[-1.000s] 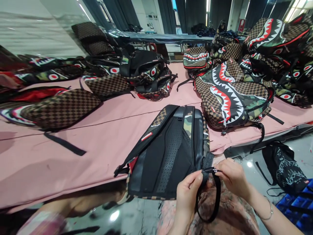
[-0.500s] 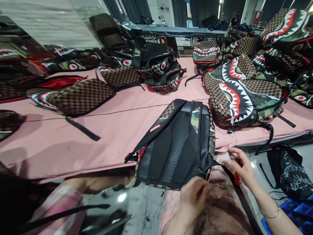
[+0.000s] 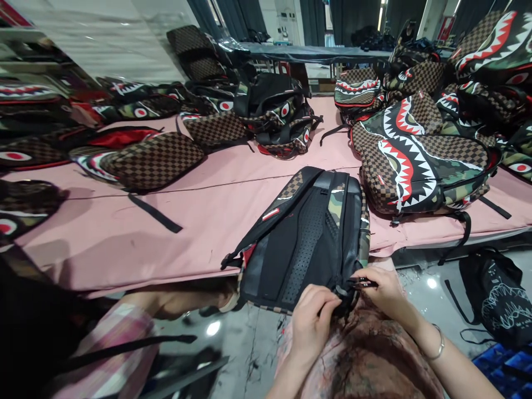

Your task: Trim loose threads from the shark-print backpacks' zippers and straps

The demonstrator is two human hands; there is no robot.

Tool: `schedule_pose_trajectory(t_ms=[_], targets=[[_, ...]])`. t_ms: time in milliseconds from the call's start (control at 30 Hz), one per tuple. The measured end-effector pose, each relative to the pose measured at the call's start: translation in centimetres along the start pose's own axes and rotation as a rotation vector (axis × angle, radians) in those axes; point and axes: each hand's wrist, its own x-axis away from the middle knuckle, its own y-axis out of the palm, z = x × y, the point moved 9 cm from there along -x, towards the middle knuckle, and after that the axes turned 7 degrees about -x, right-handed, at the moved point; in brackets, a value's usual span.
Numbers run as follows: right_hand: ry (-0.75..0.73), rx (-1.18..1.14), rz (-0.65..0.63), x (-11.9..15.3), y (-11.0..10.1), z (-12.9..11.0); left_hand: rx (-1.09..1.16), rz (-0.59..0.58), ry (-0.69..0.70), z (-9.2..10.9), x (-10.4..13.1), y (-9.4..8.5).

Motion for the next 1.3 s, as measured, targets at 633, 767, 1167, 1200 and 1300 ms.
schedule_pose_trajectory(t_ms=[633,767,1167,1200,1300], targets=[[-0.351,0.694,-0.177,-0.2,-0.1,-9.9,-0.046,0.267,-0.17,0.3,0.9,-4.3],[-0.374,0.827,-0.225,-0.4,1.0,-11.3,-0.109,0.282,-0.063,1.7,0.9,-4.4],[0.071,-0.127,0.025,-1.9,-2.3,-1.2,0.156,-0.256,-0.383,-3.5,-2.5,-0.7],[0.115,-0.189,0.028,-1.8,-1.8,-0.2,0.078,-0.317,-0.394,-3.4,-3.1,0.0],[0.175,-0.282,0.044,-1.5,-0.7,1.9,-0.118,-0.456,-0.377,-2.8,-4.7,2.0]])
